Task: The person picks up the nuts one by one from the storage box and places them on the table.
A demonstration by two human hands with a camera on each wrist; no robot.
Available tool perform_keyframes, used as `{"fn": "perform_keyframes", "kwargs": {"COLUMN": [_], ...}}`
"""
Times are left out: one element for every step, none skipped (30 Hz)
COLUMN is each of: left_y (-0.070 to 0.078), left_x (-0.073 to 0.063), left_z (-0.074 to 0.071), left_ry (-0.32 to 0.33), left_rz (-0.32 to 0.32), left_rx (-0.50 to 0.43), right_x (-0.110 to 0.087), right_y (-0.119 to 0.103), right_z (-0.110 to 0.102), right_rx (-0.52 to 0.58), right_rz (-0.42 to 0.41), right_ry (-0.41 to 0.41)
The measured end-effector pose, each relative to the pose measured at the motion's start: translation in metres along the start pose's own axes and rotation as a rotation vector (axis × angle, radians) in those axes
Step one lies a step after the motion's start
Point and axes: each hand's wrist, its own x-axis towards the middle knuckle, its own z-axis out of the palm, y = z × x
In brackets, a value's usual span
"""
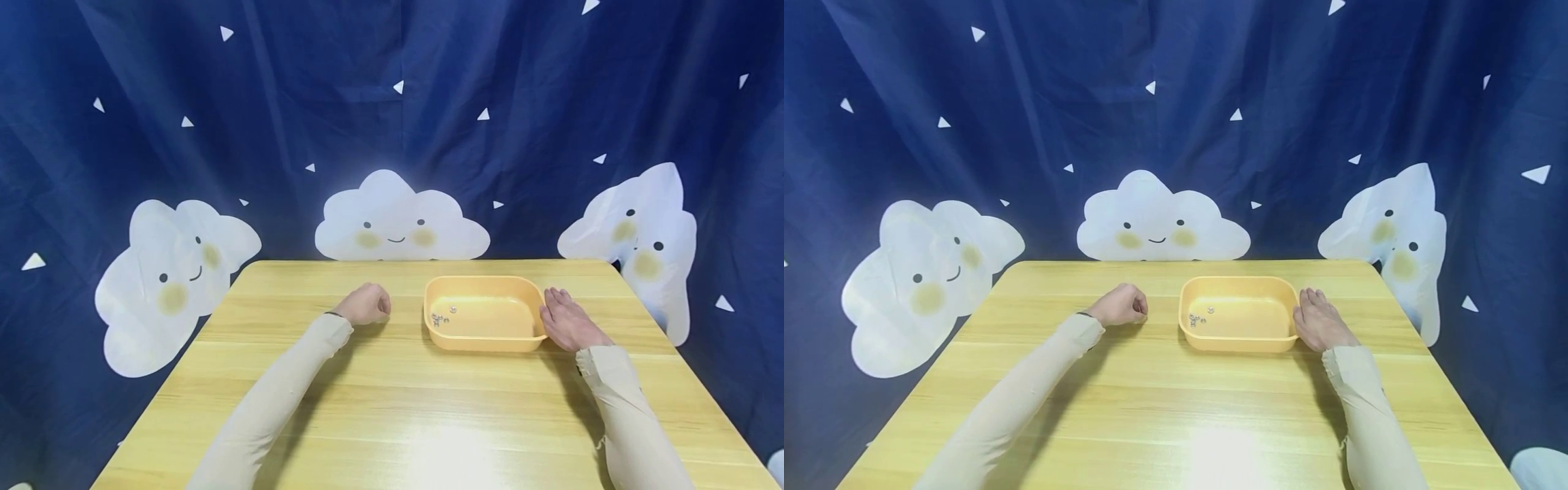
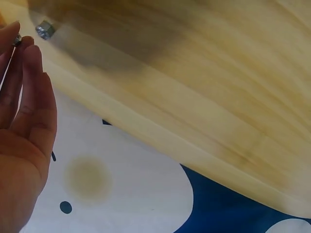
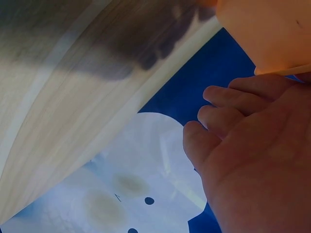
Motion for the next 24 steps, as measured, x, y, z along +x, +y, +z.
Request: {"fn": "perform_keyframes", "kwargs": {"left_y": [0.0001, -0.0005, -0.0011, -0.002, -0.0028, -0.003, -0.0028, -0.0034, -0.0036, -0.004, -0.0043, -0.0045, -0.0047, -0.0051, -0.0053, -0.0054, -0.0056, -0.0057, -0.0058, -0.0059, -0.006, -0.0064, -0.0063, -0.0063], "left_x": [-0.0008, -0.0011, -0.0013, -0.0015, -0.0014, -0.0016, -0.0019, -0.0016, -0.0013, -0.0008, -0.0003, 0.0, 0.0004, 0.001, 0.0012, 0.0013, 0.0013, 0.0013, 0.0012, 0.001, 0.0007, 0.0004, 0.0002, 0.0], "left_z": [0.0009, 0.0021, 0.0033, 0.0046, 0.0057, 0.0063, 0.0065, 0.0071, 0.0075, 0.0078, 0.0081, 0.0082, 0.0083, 0.0085, 0.0084, 0.0081, 0.0079, 0.0075, 0.007, 0.0064, 0.0056, 0.0046, 0.0035, 0.002], "left_ry": [-0.003, -0.005, -0.005, -0.004, -0.001, 0.0, 0.001, 0.002, 0.003, 0.005, 0.008, 0.01, 0.012, 0.013, 0.014, 0.014, 0.013, 0.009, 0.005, 0.0, -0.005, -0.007, -0.009, -0.006], "left_rz": [-0.013, -0.017, -0.015, -0.012, -0.006, 0.001, 0.008, 0.02, 0.025, 0.03, 0.036, 0.041, 0.045, 0.048, 0.05, 0.052, 0.053, 0.054, 0.055, 0.055, 0.054, 0.053, 0.052, 0.048], "left_rx": [0.001, 0.003, 0.009, 0.017, 0.024, 0.029, 0.032, 0.04, 0.044, 0.047, 0.054, 0.063, 0.071, 0.082, 0.088, 0.092, 0.093, 0.09, 0.088, 0.084, 0.077, 0.068, 0.051, 0.033], "right_x": [-0.0001, -0.0002, 0.0001, 0.0003, 0.0006, 0.0007, 0.0011, 0.0014, 0.0017, 0.0018, 0.002, 0.002, 0.0022, 0.0022, 0.0021, 0.0021, 0.002, 0.0019, 0.0018, 0.0018, 0.0019, 0.002, 0.0021, 0.0023], "right_y": [0.0001, 0.0001, 0.0002, 0.0001, 0.0002, 0.0004, 0.0006, 0.0007, 0.001, 0.0012, 0.0014, 0.0012, 0.0013, 0.0012, 0.0013, 0.0011, 0.0011, 0.0009, 0.001, 0.0009, 0.0009, 0.0011, 0.0012, 0.0011], "right_z": [0.0001, 0.0004, 0.0009, 0.0013, 0.0015, 0.0015, 0.0017, 0.0018, 0.0018, 0.0015, 0.0012, 0.001, 0.0008, 0.0007, 0.0007, 0.0007, 0.0008, 0.001, 0.001, 0.0011, 0.0012, 0.0011, 0.0008, 0.0002], "right_rx": [0.002, 0.004, 0.005, 0.005, 0.005, 0.003, 0.001, -0.002, -0.006, -0.009, -0.011, -0.01, -0.012, -0.013, -0.015, -0.014, -0.015, -0.018, -0.024, -0.026, -0.028, -0.029, -0.031, -0.031], "right_rz": [-0.001, -0.002, -0.003, -0.004, -0.005, -0.008, -0.009, -0.01, -0.014, -0.015, -0.015, -0.014, -0.013, -0.014, -0.017, -0.015, -0.016, -0.019, -0.022, -0.024, -0.025, -0.025, -0.026, -0.024], "right_ry": [-0.001, -0.001, 0.0, 0.001, 0.002, 0.005, 0.006, 0.007, 0.009, 0.008, 0.007, 0.006, 0.004, 0.006, 0.01, 0.011, 0.016, 0.02, 0.024, 0.027, 0.028, 0.025, 0.021, 0.015]}}
